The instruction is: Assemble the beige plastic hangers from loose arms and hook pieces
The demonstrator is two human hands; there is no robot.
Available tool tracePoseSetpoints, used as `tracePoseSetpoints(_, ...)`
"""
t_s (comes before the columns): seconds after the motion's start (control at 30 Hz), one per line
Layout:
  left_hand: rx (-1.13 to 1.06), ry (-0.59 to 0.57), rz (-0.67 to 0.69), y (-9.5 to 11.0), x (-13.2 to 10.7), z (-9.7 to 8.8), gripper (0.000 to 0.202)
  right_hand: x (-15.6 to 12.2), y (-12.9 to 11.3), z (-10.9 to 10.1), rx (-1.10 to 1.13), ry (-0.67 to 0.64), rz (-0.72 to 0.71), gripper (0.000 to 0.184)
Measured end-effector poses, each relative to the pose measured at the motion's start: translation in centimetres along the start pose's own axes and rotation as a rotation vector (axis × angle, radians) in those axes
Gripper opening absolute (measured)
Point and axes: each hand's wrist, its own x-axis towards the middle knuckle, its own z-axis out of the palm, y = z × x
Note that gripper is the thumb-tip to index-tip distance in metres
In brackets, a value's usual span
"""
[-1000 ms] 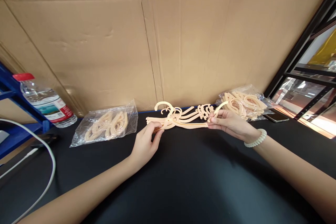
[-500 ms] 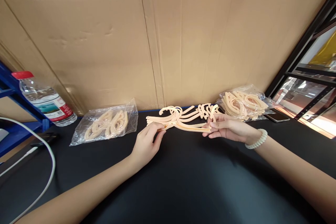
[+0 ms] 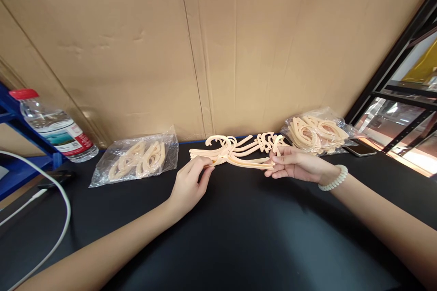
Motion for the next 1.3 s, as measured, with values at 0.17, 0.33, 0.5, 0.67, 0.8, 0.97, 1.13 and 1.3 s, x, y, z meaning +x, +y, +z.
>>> tracePoseSetpoints(0.17, 0.003, -0.013, 0.008, -0.1, 0.0, 0.1, 0.006, 0.0, 0.0, -0.1, 0.019, -0.007, 0.02, 0.026)
tracePoseSetpoints(0.33, 0.007, -0.018, 0.004, -0.2, 0.0, 0.1, 0.006, -0.1, -0.2, 0.0, -0.024, -0.003, 0.056, 0.026)
tracePoseSetpoints(0.5, 0.001, -0.017, 0.01, -0.1, 0.0, 0.1, 0.006, -0.2, -0.3, 0.4, -0.048, 0.023, 0.06, 0.025)
tracePoseSetpoints(0.67, -0.004, -0.022, 0.02, -0.2, 0.0, 0.2, 0.007, -0.2, -0.3, 0.5, -0.063, 0.052, 0.044, 0.028)
tracePoseSetpoints(0.8, -0.005, -0.022, 0.025, -0.2, -0.1, 0.2, 0.009, -0.1, -0.3, 0.4, -0.086, 0.035, 0.037, 0.03)
tracePoseSetpoints(0.97, -0.009, -0.027, 0.031, -0.3, -0.1, 0.2, 0.009, 0.0, 0.1, 0.5, -0.104, 0.049, -0.016, 0.03)
tracePoseSetpoints(1.13, -0.021, -0.031, -0.001, -0.4, -0.1, 0.2, 0.008, 0.2, 0.5, 0.9, -0.149, 0.074, -0.113, 0.029)
tracePoseSetpoints(1.3, -0.044, -0.062, -0.079, -0.7, -0.6, 0.4, 0.006, 0.3, 0.7, 1.3, -0.176, 0.135, -0.178, 0.034)
